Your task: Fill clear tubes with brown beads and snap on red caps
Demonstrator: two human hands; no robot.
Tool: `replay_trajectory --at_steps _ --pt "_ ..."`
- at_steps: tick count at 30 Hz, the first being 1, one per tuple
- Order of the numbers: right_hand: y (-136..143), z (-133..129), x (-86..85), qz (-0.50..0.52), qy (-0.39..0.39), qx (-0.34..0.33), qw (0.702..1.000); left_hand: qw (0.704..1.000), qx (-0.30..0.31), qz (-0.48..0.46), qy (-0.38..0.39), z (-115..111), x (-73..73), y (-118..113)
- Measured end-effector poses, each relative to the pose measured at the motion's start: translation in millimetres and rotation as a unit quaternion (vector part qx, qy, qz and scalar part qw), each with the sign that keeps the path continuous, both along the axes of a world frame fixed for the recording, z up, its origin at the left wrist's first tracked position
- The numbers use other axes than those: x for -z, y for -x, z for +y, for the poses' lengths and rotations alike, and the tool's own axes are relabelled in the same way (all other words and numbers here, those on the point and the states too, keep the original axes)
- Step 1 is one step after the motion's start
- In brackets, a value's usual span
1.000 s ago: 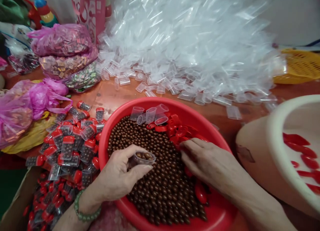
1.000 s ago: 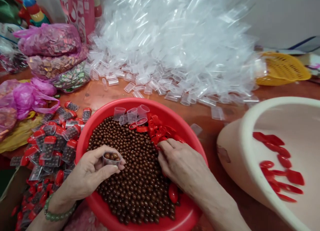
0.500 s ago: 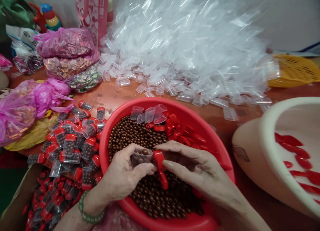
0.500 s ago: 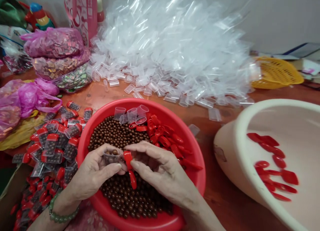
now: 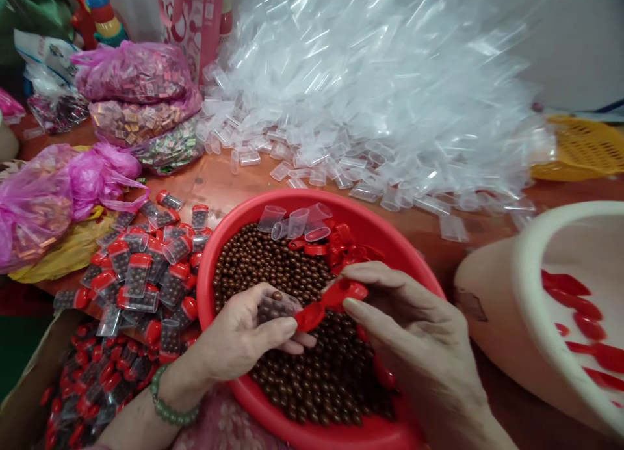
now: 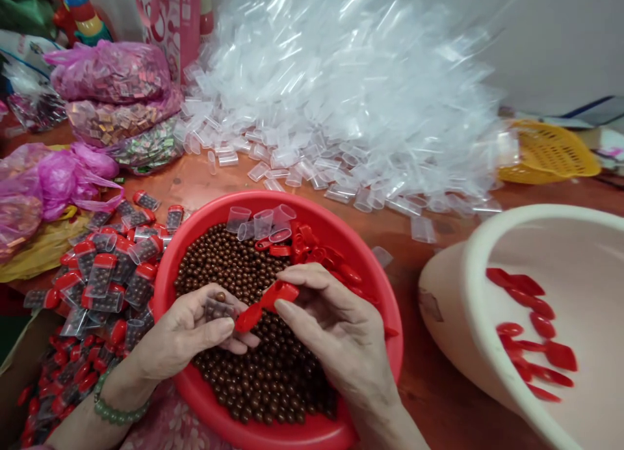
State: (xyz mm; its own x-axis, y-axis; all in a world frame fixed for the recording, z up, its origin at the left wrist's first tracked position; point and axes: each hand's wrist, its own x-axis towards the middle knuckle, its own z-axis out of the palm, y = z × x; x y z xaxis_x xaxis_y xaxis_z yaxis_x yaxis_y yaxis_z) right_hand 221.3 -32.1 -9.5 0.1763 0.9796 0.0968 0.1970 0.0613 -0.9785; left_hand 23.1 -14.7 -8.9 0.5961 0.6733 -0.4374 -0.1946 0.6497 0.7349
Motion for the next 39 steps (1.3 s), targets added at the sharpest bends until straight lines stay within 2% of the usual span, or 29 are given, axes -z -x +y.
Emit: replay_trajectory --at_steps 5,8,11,15,18,21,25,28,30,32,34,39 --pt "-9 -3 -7.9 -0.125 -0.058 -0.081 0.987 0.998 -0.067 -0.008 -0.007 1 2.9 -2" --pt "-13 -5 -17.3 -0.221 -0.085 -0.171 0.956 0.997 -0.078 -0.001 -0.008 1 2.1 -3" --pt "-9 -5 -22.4 -0.289 -0.075 -0.254 0.920 0.997 -0.070 0.011 -0.009 1 1.6 -3" --pt "1 -4 -17.3 -0.340 -0.064 -0.291 0.892 0.995 -0.060 0.059 -0.055 0 4.1 -1" --pt "5 -4 -10.6 -0.354 -0.062 -0.302 0.883 0.991 -0.046 0.092 -0.089 -2 6.9 0" --pt "8 -3 -6.9 -0.341 -0.057 -0.289 0.893 0.983 -0.021 0.128 -0.129 -2 7.9 1" --pt "7 0 -7.4 -0.261 -0.022 -0.252 0.932 0.981 -0.014 0.125 -0.150 0 5.2 1" --pt "5 2 -11.6 -0.150 0.005 -0.143 0.978 0.980 -0.022 0.121 -0.158 -1 0.4 1" --pt "7 1 -15.9 -0.081 0.019 -0.065 0.994 0.967 -0.003 0.155 -0.200 -2 -3.5 1" --pt "10 -1 -19.9 -0.039 0.026 -0.025 0.999 0.954 0.023 0.178 -0.240 -3 -6.7 1" --pt "14 -2 -22.3 -0.027 0.024 -0.008 0.999 0.953 0.030 0.175 -0.244 -3 -8.2 1" --pt "13 -5 -18.8 -0.068 0.000 -0.012 0.998 0.962 0.017 0.157 -0.222 1 -4.9 1"
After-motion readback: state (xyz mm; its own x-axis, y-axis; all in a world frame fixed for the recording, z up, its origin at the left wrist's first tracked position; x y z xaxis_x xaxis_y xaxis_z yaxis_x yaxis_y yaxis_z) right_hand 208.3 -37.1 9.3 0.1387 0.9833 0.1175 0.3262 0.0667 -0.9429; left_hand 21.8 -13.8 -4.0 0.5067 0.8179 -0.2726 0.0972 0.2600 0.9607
